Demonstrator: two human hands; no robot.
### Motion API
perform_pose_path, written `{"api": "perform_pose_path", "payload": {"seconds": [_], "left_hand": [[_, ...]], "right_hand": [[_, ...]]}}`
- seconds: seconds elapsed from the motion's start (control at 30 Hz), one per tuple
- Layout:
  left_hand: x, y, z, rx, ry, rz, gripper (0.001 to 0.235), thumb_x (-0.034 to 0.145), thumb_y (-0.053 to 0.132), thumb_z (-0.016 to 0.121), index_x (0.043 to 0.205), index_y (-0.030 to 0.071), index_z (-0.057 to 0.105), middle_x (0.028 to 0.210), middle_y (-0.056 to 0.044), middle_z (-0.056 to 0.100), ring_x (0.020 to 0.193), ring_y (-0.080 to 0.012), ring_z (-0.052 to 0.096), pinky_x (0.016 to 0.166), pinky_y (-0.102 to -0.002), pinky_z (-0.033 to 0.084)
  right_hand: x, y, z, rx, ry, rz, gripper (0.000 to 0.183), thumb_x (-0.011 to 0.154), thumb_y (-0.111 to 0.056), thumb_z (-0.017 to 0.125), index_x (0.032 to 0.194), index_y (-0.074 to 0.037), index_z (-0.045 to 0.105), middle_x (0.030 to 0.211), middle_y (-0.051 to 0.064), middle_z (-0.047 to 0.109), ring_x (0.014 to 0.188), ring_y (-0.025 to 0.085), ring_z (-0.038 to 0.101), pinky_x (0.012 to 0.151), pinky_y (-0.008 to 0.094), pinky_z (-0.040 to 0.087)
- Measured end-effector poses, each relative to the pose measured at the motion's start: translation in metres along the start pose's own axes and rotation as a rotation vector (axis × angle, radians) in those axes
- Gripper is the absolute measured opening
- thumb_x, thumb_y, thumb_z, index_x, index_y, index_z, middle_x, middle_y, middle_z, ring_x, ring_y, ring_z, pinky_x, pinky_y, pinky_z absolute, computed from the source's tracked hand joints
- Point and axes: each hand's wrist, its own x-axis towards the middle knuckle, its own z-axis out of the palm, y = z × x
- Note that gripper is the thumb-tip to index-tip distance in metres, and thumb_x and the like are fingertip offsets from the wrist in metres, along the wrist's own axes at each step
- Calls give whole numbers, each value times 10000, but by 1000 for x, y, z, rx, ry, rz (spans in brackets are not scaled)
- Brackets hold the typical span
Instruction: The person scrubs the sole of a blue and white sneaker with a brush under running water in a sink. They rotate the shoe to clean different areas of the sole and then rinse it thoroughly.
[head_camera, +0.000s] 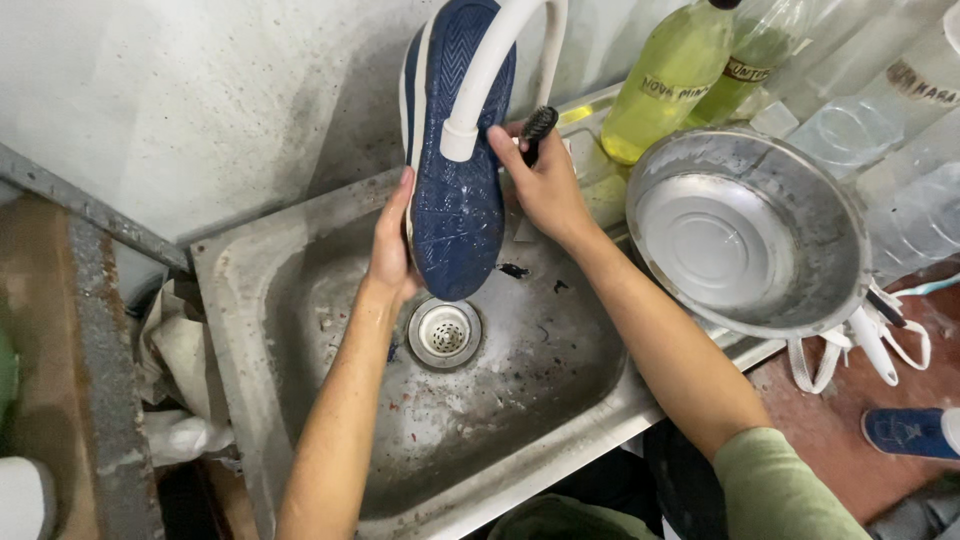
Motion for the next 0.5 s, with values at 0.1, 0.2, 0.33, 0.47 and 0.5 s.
{"api": "perform_pose_path", "payload": {"seconds": [0.1, 0.2, 0.33, 0.47, 0.5], "left_hand": [[-9, 7, 11, -36, -6, 75, 493, 1123, 598, 716, 1319, 176, 879, 1287, -191, 898, 1095, -293, 900, 942, -457, 784], [-4, 7, -6, -5, 22, 153, 513, 1128, 594, 705, 1345, 161, 873, 1314, -181, 895, 1128, -285, 897, 972, -456, 782], [-16, 12, 13, 22, 95, 169, 516, 1094, 639, 752, 1327, 195, 875, 1271, -148, 906, 1083, -253, 897, 940, -414, 787], [-23, 0, 38, 6, 171, 247, 512, 1085, 581, 789, 1341, 142, 838, 1264, -166, 890, 1091, -257, 875, 967, -418, 778], [-25, -3, 43, -26, 185, 284, 498, 1107, 541, 774, 1371, 121, 814, 1292, -197, 883, 1114, -281, 875, 981, -433, 778]], "right_hand": [[-14, -51, -9, -153, -198, 232, 953, 1211, -767, 471, 1689, 57, 442, 1546, 435, 650, 1355, 604, 739, 1130, 731, 594], [-20, -28, -6, -228, -282, 35, 629, 1318, -582, 375, 1336, -6, 627, 1123, 323, 624, 1197, 573, 731, 1058, 689, 561], [-35, -56, -4, -175, -214, -240, 374, 1322, -253, 474, 1547, 9, 617, 1322, 315, 729, 1355, 571, 726, 1158, 661, 566], [-52, -43, 4, -238, -82, -558, 269, 1185, -233, 800, 1417, -97, 795, 1096, 132, 754, 1042, 416, 767, 975, 498, 633], [-58, -40, 6, -254, -82, -607, 258, 1138, -265, 866, 1372, -157, 855, 999, 45, 727, 940, 332, 745, 935, 415, 637]]}}
